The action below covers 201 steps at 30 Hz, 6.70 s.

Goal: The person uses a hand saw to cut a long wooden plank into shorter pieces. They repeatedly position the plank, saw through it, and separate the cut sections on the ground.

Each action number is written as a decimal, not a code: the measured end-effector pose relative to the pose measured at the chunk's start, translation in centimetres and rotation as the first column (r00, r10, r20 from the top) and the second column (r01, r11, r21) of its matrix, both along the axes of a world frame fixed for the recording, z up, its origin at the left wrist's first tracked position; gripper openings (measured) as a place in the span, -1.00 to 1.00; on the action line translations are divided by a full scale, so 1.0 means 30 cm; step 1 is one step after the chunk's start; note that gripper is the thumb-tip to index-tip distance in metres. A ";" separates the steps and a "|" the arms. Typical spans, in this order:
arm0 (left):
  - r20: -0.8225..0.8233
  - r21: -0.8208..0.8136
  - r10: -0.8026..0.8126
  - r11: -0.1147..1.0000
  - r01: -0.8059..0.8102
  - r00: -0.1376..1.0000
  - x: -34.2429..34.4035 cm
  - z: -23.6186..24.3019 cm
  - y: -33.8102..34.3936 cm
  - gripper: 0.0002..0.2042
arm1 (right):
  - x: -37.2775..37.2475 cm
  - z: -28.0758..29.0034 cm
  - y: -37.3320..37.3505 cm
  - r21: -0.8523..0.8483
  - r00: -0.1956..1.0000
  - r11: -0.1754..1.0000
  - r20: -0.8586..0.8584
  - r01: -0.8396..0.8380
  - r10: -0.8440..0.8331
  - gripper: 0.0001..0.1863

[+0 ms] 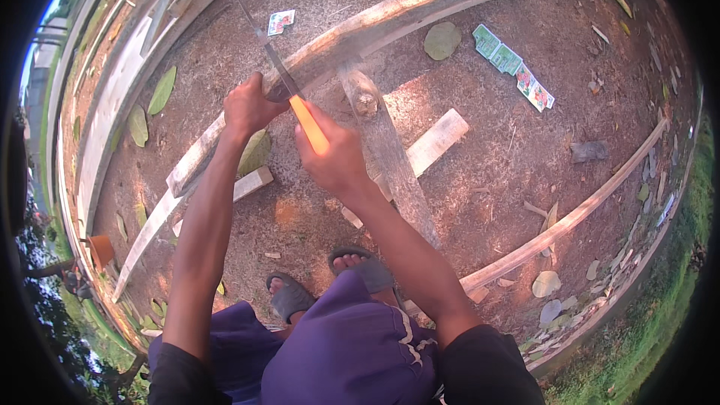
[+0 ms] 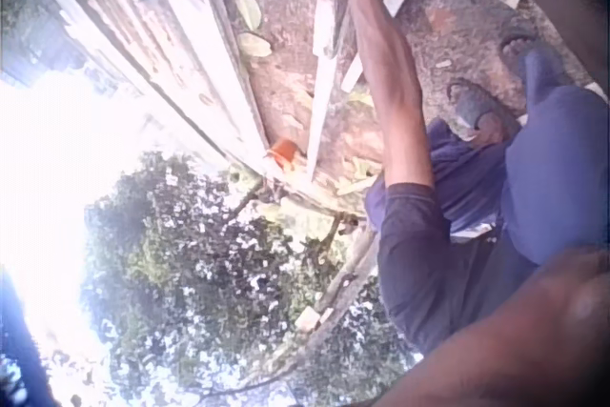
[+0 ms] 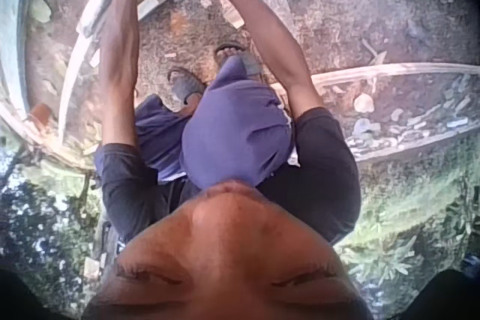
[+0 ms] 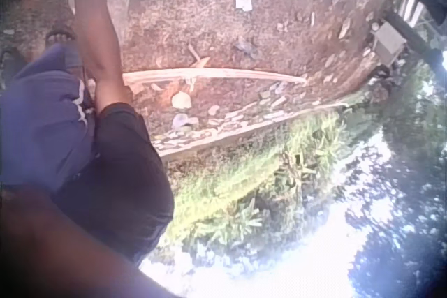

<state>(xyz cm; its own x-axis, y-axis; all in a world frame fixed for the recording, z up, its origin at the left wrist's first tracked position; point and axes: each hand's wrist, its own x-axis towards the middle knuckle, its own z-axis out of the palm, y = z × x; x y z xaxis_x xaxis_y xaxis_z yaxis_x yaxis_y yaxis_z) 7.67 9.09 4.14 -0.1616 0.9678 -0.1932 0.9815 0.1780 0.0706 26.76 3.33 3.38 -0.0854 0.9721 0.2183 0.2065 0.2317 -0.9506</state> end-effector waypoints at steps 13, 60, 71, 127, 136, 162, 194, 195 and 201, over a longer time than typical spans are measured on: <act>-0.011 0.020 0.029 0.999 -0.029 1.000 0.020 0.019 0.017 -0.32 | -0.032 0.078 0.112 -0.151 0.997 0.987 -0.065 -0.056 0.047 -0.58; 0.006 -0.087 0.033 0.996 -0.032 0.999 0.024 0.015 0.013 -0.29 | -0.047 0.095 0.154 -0.204 0.997 0.978 -0.079 -0.036 0.021 -0.59; -0.011 -0.089 0.025 0.996 -0.025 1.000 -0.043 -0.024 -0.032 -0.32 | 0.246 0.040 -0.368 -0.213 0.992 0.973 -0.105 -0.084 0.063 -0.55; -0.027 -0.138 0.017 0.990 -0.021 0.999 -0.035 0.017 -0.026 -0.33 | 0.135 -0.055 -0.288 -0.113 0.997 0.993 -0.075 -0.014 0.006 -0.53; 0.016 -0.009 -0.023 1.000 0.023 1.000 0.033 0.007 -0.028 -0.34 | 0.019 0.002 -0.046 -0.168 0.998 0.985 -0.061 -0.024 0.014 -0.54; -0.008 -0.102 -0.005 0.995 0.004 1.000 -0.017 0.000 -0.057 -0.34 | 0.363 -0.028 -0.591 -0.155 0.997 0.985 0.006 -0.080 0.082 -0.51; -0.013 -0.149 0.025 0.988 -0.027 1.000 -0.035 -0.013 -0.055 -0.35 | 0.277 0.110 -0.428 -0.225 0.991 0.966 -0.008 -0.131 0.133 -0.50; 0.015 -0.120 0.012 0.993 -0.010 1.000 -0.015 -0.011 -0.045 -0.34 | 0.190 0.079 -0.308 -0.210 0.996 0.974 -0.043 -0.091 0.083 -0.50; 0.006 -0.041 -0.012 0.999 0.012 1.000 -0.001 -0.038 -0.061 -0.32 | -0.024 0.088 0.026 -0.267 0.998 0.962 -0.040 -0.052 0.042 -0.56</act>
